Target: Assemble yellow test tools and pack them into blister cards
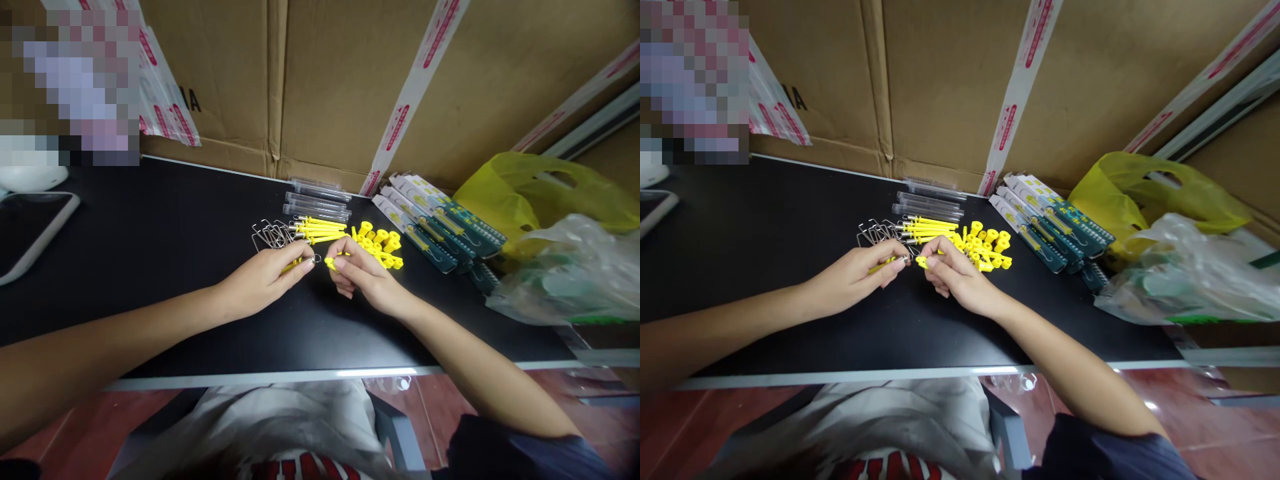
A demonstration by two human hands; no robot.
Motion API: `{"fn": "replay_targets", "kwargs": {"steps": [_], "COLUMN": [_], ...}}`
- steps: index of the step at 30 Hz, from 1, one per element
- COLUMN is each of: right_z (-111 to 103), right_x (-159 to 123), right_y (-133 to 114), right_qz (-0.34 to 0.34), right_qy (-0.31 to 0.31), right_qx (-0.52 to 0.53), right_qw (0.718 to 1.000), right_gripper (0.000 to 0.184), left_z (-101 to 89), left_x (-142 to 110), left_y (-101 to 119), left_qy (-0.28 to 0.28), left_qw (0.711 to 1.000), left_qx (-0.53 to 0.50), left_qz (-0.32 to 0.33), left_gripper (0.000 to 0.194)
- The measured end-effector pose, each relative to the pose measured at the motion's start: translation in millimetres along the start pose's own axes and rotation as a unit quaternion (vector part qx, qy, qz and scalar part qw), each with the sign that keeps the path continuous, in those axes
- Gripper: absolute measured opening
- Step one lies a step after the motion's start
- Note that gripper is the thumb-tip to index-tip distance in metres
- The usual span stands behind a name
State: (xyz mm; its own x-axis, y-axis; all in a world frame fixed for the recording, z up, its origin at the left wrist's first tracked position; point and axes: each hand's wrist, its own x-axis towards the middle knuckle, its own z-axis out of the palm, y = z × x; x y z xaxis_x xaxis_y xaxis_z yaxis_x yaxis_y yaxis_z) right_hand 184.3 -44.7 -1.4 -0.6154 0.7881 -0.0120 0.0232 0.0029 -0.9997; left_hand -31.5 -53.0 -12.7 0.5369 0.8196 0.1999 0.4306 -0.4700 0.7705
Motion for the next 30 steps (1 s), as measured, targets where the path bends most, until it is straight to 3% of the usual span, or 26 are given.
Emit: {"fn": "replay_targets", "kwargs": {"steps": [10, 19, 30], "right_z": [2.0, 2.8, 4.6], "right_x": [-0.3, 1.0, 1.3], "right_y": [0.8, 5.2, -1.5], "right_qz": [0.05, 0.117, 0.087], "right_qy": [-0.022, -0.046, -0.018], "right_qx": [0.04, 0.075, 0.095], "right_qw": [0.998, 0.989, 0.991], "right_gripper": [0.018, 0.015, 0.016], "left_z": [0.8, 0.1, 0.7], "left_x": [2.5, -1.8, 0.4], "left_y": [-0.8, -1.2, -0.8], "left_qy": [-0.001, -0.008, -0.006], "left_qw": [0.999, 0.984, 0.981], "left_qx": [0.047, 0.172, 0.193], "left_qz": [0.011, 0.055, 0.021], "left_gripper": [0.021, 0.026, 0.027]}}
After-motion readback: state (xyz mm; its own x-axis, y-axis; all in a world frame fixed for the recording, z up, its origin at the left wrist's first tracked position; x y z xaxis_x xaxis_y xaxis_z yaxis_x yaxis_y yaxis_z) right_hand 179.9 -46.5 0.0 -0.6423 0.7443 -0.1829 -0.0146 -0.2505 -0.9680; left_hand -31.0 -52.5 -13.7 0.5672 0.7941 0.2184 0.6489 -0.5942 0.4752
